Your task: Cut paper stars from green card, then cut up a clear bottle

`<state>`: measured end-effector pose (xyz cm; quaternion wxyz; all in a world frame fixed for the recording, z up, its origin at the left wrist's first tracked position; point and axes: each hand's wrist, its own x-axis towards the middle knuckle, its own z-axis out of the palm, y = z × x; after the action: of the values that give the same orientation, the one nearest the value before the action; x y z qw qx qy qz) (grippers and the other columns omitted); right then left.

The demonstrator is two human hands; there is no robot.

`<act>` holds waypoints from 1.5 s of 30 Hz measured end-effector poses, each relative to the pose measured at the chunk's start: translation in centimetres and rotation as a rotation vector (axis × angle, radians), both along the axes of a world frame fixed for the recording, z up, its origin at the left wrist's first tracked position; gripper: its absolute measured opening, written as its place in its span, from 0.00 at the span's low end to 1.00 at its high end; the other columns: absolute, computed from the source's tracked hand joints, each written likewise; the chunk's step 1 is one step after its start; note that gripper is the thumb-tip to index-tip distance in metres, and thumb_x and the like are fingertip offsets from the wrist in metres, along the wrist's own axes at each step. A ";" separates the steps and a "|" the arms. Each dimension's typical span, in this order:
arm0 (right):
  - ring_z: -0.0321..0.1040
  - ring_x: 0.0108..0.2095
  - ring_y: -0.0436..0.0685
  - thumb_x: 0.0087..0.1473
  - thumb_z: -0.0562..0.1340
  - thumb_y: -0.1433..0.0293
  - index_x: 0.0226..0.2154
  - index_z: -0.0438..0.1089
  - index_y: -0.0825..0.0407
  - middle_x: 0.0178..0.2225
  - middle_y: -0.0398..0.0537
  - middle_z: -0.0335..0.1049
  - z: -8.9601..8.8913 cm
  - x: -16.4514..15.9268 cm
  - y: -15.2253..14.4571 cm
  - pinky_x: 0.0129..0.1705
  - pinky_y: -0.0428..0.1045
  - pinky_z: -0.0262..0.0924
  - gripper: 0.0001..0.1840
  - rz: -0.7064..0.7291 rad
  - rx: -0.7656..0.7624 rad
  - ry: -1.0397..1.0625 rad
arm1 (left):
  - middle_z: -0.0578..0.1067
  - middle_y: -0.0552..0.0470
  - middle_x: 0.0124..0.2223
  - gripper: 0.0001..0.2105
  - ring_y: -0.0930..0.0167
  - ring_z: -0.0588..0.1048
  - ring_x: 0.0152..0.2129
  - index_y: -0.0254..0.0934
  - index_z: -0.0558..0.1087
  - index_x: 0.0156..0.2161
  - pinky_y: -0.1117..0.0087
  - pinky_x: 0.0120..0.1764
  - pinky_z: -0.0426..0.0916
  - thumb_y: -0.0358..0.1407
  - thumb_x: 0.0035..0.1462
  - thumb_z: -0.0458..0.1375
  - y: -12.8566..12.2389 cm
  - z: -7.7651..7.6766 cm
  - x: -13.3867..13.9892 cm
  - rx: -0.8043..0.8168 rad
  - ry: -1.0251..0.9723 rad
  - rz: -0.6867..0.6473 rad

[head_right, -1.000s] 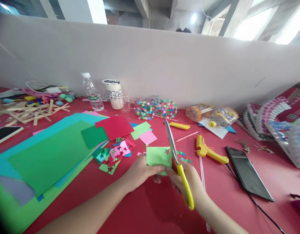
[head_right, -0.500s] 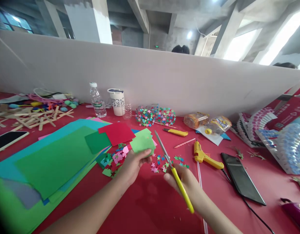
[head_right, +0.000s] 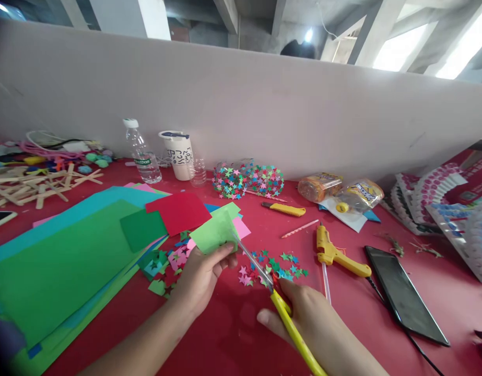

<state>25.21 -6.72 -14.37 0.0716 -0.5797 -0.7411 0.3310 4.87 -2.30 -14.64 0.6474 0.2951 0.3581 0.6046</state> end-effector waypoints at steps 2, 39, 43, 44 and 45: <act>0.50 0.23 0.52 0.55 0.52 0.46 0.26 0.56 0.49 0.22 0.40 0.57 -0.3 0.2 -0.1 0.26 0.46 0.46 0.24 0.012 -0.007 0.047 | 0.73 0.56 0.21 0.05 0.76 0.70 0.18 0.34 0.72 0.26 0.73 0.28 0.66 0.30 0.48 0.64 0.0 0.0 0.0 -0.008 0.028 0.003; 0.50 0.15 0.47 0.42 0.49 0.32 0.21 0.61 0.50 0.15 0.37 0.52 2.2 -1.3 -0.8 0.17 0.44 0.49 0.37 -0.250 -0.160 0.261 | 0.71 0.57 0.22 0.02 0.78 0.64 0.16 0.35 0.73 0.27 0.71 0.29 0.63 0.32 0.48 0.62 1.1 -0.3 -1.8 0.096 0.245 -0.125; 0.46 0.14 0.46 0.39 0.50 0.30 0.20 0.60 0.50 0.15 0.35 0.50 2.8 -1.6 -0.8 0.16 0.43 0.47 0.38 -0.255 -0.220 0.259 | 0.70 0.57 0.22 0.03 0.78 0.63 0.16 0.35 0.70 0.28 0.74 0.24 0.60 0.30 0.48 0.61 1.3 0.2 -1.9 0.123 0.265 -0.120; 0.46 0.14 0.46 0.39 0.49 0.30 0.20 0.59 0.50 0.15 0.35 0.49 2.9 -1.6 -0.8 0.16 0.43 0.47 0.39 -0.260 -0.220 0.255 | 0.70 0.58 0.22 0.04 0.78 0.63 0.16 0.35 0.69 0.28 0.74 0.23 0.59 0.30 0.47 0.61 1.3 0.3 -1.9 0.129 0.272 -0.116; 0.46 0.15 0.46 0.39 0.49 0.30 0.20 0.59 0.50 0.15 0.35 0.50 2.8 -1.6 -0.8 0.16 0.43 0.47 0.39 -0.265 -0.215 0.248 | 0.69 0.59 0.22 0.04 0.79 0.62 0.16 0.36 0.68 0.29 0.74 0.23 0.58 0.29 0.47 0.61 1.3 0.4 -1.9 0.134 0.281 -0.109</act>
<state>23.60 -7.51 -11.53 0.1430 -0.6314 -0.6042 0.4646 2.95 -0.98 -14.23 0.6018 0.4383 0.3874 0.5438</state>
